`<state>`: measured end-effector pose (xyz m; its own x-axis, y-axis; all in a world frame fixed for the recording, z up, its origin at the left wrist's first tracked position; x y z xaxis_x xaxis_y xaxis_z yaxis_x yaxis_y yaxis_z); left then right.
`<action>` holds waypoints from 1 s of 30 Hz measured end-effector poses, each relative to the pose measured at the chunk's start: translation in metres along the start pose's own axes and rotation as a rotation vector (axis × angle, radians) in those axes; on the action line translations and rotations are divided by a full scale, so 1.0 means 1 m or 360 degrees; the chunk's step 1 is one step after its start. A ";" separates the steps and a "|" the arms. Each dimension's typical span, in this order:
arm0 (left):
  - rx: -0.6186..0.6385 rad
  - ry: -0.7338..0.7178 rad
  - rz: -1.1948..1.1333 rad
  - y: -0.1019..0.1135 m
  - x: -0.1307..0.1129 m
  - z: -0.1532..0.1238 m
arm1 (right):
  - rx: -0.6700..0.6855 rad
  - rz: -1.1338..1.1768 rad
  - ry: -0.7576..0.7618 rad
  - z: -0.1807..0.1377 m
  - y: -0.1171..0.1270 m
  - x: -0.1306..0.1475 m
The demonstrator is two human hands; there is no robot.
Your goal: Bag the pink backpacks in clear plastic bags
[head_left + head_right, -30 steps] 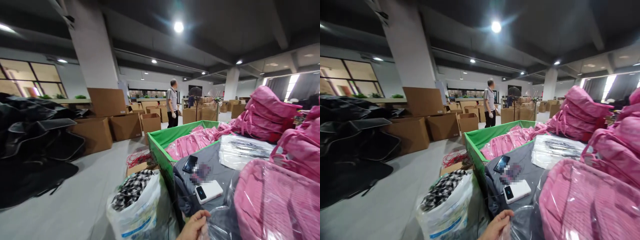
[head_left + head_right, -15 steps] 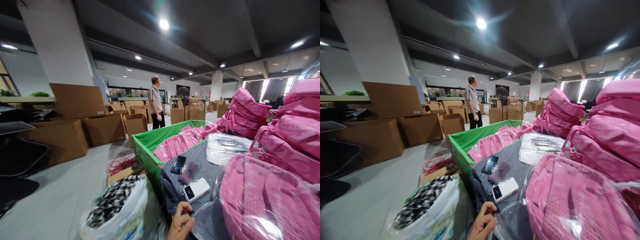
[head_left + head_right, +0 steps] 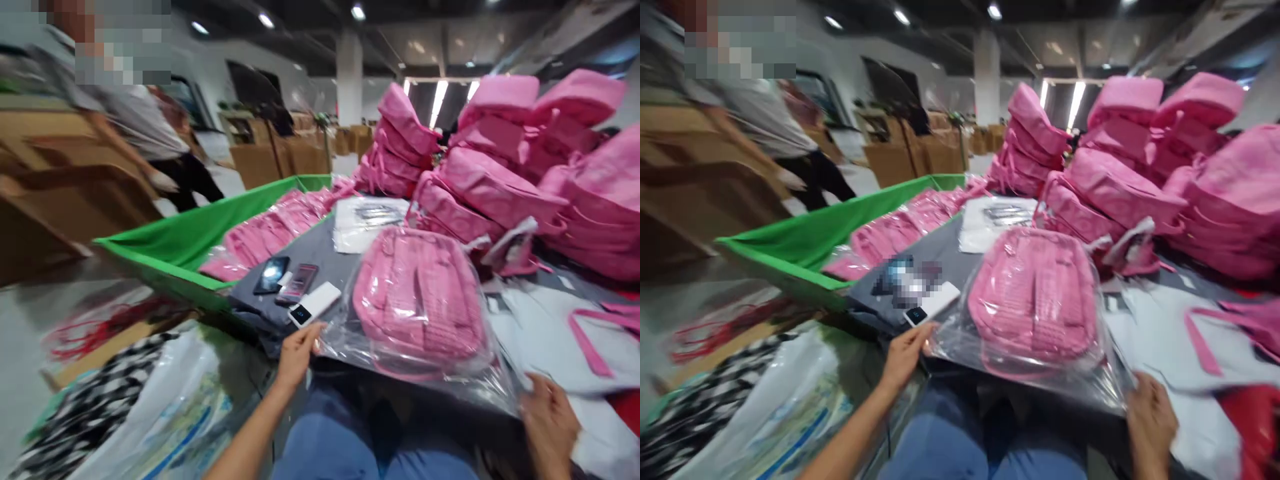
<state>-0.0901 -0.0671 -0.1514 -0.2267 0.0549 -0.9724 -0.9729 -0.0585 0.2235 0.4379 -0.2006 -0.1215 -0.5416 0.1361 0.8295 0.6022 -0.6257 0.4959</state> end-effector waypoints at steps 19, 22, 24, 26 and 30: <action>0.0661 -0.1184 0.1326 -0.146 -0.139 -0.059 | -0.0159 0.0417 -0.0204 -0.028 0.012 -0.013; 0.0654 -0.1168 0.1273 -0.140 -0.145 -0.056 | -0.0151 0.0449 -0.0179 -0.026 0.011 -0.012; 0.0677 -0.1233 0.1282 -0.141 -0.154 -0.051 | -0.0139 0.0519 -0.0135 -0.024 0.011 -0.007; 0.0789 -0.1249 0.1293 -0.147 -0.159 -0.040 | -0.0124 0.0590 -0.0094 -0.021 0.013 0.000; 0.1143 -0.0910 0.1162 -0.162 -0.149 -0.003 | 0.0010 0.0634 -0.0163 -0.012 0.010 0.004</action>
<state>0.1014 -0.0686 -0.0433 -0.5509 0.6918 -0.4669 -0.3636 0.3047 0.8803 0.4350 -0.2149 -0.1169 -0.2042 -0.0398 0.9781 0.7568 -0.6402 0.1319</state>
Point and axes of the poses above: each hand's wrist, its own z-axis towards the middle knuckle, its own y-axis out of the back of the hand, x = y × z, the point moved 9 cm from there along z, towards the middle knuckle, and after that the axes turned 13 degrees about x, right-handed, at the moved point
